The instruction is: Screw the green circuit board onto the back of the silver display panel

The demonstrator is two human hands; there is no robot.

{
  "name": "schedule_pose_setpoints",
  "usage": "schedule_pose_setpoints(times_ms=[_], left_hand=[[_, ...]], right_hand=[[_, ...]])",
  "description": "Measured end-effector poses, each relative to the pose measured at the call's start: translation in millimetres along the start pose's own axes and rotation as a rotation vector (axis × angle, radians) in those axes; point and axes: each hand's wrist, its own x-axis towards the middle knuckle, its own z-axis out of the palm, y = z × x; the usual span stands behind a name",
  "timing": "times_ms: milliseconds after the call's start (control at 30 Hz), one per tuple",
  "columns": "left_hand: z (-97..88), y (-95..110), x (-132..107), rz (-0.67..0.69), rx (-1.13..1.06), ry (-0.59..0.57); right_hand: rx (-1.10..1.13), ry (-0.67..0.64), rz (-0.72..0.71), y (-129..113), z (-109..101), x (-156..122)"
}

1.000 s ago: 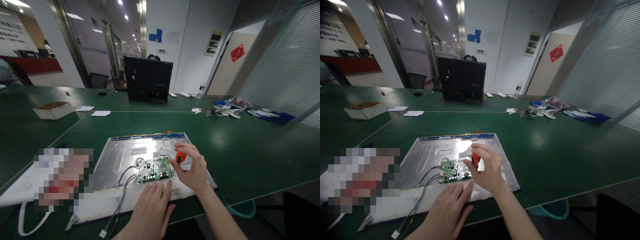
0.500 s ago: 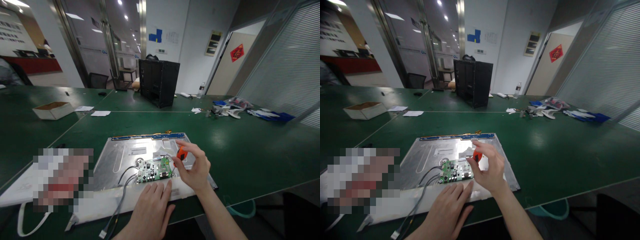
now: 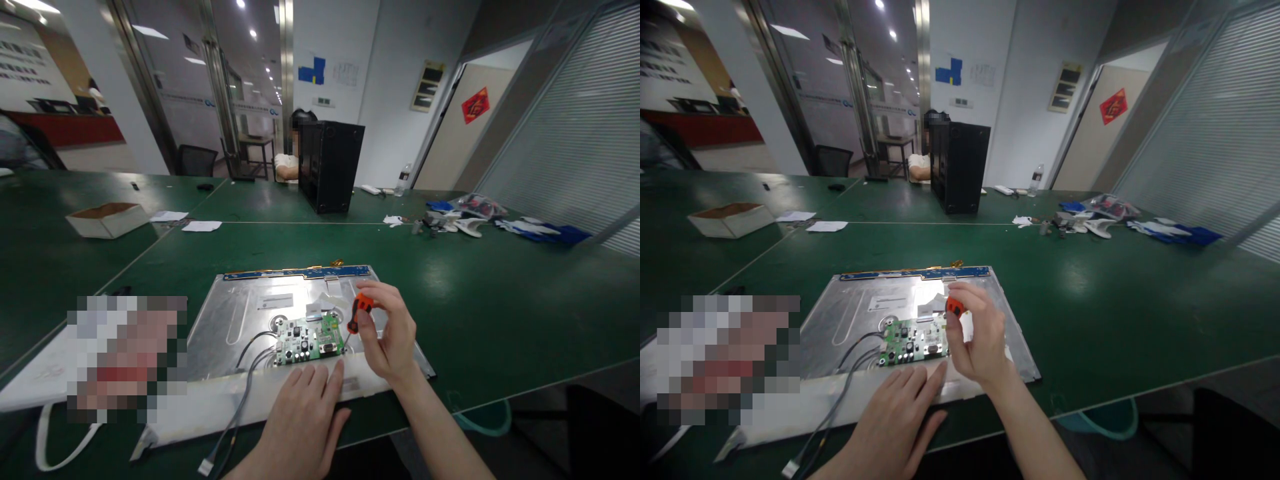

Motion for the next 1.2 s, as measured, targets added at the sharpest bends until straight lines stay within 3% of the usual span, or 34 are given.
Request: schedule_pose_setpoints(times_ms=[433, 633, 967, 1200], left_hand=[[-0.9, 0.0, 0.2, -0.012, -0.013, -0.009], [-1.1, 0.4, 0.3, -0.012, -0.015, 0.004], [-0.3, 0.0, -0.8, -0.003, -0.001, 0.016], [-1.7, 0.6, -0.4, -0.006, -0.008, -0.009]], right_hand=[[-0.117, 0.119, -0.069, -2.0, 1.0, 5.7], [-0.053, 0.072, -0.070, -4.9, -0.3, 7.1], [0.079, 0.073, 0.057, 1.6, 4.7, -2.2], [0.016, 0.013, 0.000, 0.7, -0.2, 1.5]])
